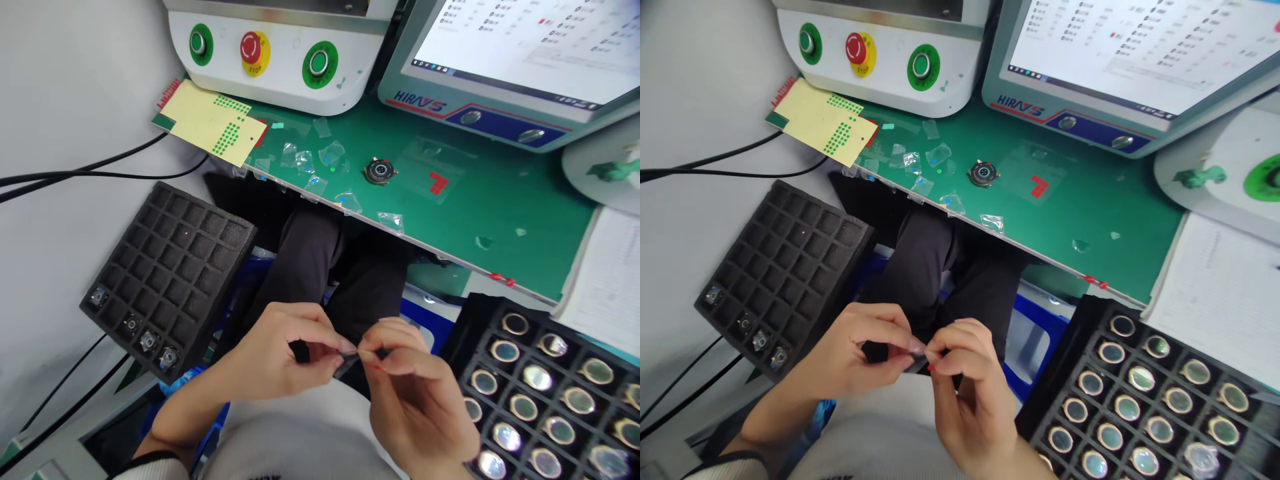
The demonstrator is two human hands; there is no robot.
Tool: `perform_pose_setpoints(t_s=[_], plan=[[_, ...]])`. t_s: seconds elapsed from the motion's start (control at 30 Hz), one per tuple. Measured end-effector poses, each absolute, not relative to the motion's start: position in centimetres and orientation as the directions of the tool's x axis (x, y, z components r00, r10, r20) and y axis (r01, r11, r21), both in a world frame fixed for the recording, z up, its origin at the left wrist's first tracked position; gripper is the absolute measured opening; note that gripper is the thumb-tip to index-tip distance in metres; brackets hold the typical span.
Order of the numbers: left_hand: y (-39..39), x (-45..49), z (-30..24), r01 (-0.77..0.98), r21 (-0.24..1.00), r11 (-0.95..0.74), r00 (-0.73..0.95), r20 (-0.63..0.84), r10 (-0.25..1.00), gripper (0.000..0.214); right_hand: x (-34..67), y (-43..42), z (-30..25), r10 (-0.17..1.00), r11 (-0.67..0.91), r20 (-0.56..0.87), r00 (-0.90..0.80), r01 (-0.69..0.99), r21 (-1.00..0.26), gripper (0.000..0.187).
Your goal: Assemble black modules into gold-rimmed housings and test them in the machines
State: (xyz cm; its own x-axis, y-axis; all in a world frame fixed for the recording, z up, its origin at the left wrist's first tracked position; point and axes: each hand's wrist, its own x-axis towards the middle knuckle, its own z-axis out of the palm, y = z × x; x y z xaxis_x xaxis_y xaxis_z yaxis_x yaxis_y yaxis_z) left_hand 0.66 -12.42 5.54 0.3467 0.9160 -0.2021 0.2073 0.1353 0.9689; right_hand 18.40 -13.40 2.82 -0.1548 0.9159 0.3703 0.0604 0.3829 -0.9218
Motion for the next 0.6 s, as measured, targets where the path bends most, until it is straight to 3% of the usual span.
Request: perform_pose_setpoints(t_s=[0.13,0.3,0.5,0.6], plan=[[-12.4,1.1,5.4,0.222,0.974,0.038,0.330,-0.112,0.937,0.026,17.5,-14.1,2.3,0.983,0.185,0.182,0.038,-0.096,-0.978,0.029],[-12.3,1.2,5.2,0.168,0.984,0.051,0.364,-0.110,0.925,0.025,17.4,-14.5,2.5,0.988,0.109,0.086,0.125,-0.198,-0.974,0.024],[-12.0,1.5,5.1,0.077,0.993,0.092,0.374,-0.114,0.921,0.025,18.1,-13.8,3.0,0.964,-0.250,-0.266,-0.008,-0.372,-0.894,0.027],[-12.0,1.6,5.1,0.077,0.989,0.124,0.373,-0.144,0.917,0.025,18.8,-13.3,2.8,0.946,-0.314,-0.319,-0.062,-0.422,-0.850,0.025]])
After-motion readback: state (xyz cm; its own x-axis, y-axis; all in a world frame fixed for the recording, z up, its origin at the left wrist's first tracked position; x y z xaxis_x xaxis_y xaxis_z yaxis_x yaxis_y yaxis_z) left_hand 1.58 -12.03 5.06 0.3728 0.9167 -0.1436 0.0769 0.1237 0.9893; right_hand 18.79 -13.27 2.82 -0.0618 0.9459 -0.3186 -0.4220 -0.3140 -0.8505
